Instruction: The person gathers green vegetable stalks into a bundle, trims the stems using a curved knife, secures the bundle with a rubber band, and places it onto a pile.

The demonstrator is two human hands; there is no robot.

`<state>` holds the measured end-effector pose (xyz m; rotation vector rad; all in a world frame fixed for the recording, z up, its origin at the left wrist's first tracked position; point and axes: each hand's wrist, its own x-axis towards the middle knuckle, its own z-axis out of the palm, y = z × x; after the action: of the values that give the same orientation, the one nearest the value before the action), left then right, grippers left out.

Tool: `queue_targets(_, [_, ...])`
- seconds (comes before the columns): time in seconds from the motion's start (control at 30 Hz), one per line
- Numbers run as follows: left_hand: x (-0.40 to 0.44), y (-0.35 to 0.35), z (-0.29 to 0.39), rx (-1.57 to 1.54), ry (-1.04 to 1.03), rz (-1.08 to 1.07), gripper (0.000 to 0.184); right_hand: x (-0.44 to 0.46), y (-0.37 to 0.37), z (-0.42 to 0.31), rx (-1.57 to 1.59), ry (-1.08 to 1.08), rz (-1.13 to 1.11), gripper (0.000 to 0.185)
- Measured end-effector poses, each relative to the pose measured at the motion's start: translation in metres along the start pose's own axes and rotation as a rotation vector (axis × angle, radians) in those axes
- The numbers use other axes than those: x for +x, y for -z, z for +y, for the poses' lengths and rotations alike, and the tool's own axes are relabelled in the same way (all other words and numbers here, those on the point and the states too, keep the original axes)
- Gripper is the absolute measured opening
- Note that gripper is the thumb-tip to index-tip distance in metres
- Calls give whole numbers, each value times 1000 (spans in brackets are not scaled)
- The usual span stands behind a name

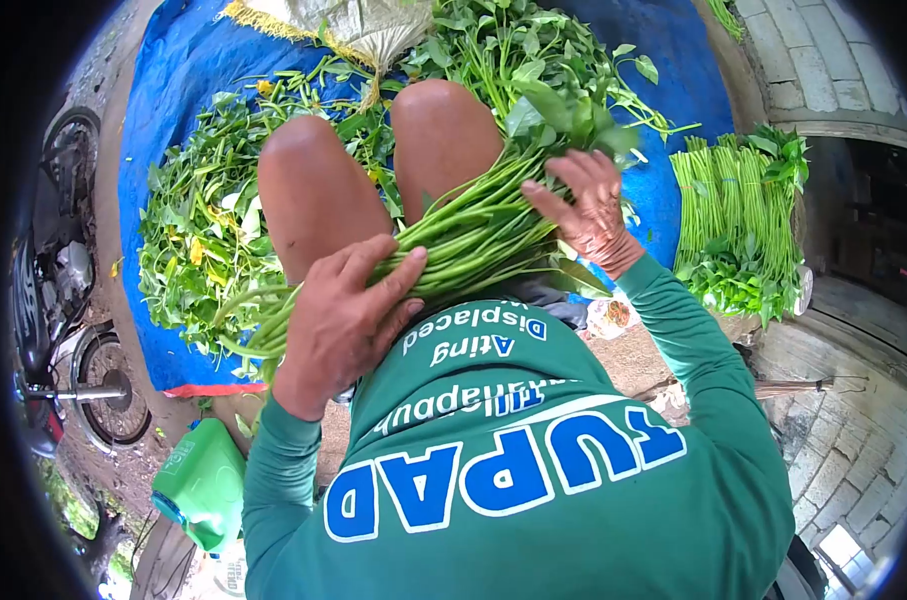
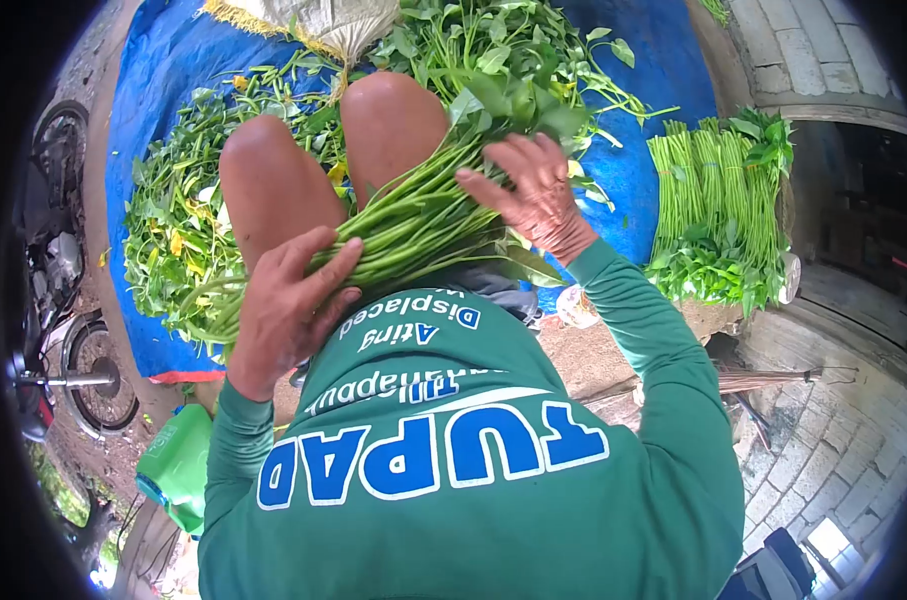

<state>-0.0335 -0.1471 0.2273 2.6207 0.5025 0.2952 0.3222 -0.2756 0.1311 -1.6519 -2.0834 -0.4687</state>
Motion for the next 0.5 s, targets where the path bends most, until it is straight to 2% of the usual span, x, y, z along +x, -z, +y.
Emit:
queue_targets(0.13, [-4, -1, 5, -1, 36, 11, 61, -54, 20, 75, -214, -236, -203, 83])
queue_targets(0.2, [-6, -2, 5, 2, 26, 13, 63, -26, 68, 99, -469, -328, -385, 75])
queue_targets(0.27, [-8, -4, 6, -13, 23, 7, 63, -2, 112, 160, -309, -440, -138, 59])
queue_targets(0.3, [-6, -5, 6, -21, 26, 10, 62, 35, 131, 160, -123, -511, 37, 56])
queue_targets(0.33, [-5, -4, 6, -27, 30, 6, 62, 77, 131, 117, 161, -544, 125, 53])
queue_targets(0.37, [-6, -4, 7, -32, 13, 2, 59, 113, 120, 62, 473, -558, 89, 52])
queue_targets(0.43, [-1, -5, 5, -26, -22, 19, 54, 162, 70, -35, 973, -515, -307, 51])
queue_targets(0.47, [1, -6, 4, -34, -55, 35, 53, 174, 33, -77, 1131, -543, -549, 51])
queue_targets(0.5, [1, -5, 3, -42, -79, 47, 51, 178, 0, -106, 1172, -611, -701, 53])
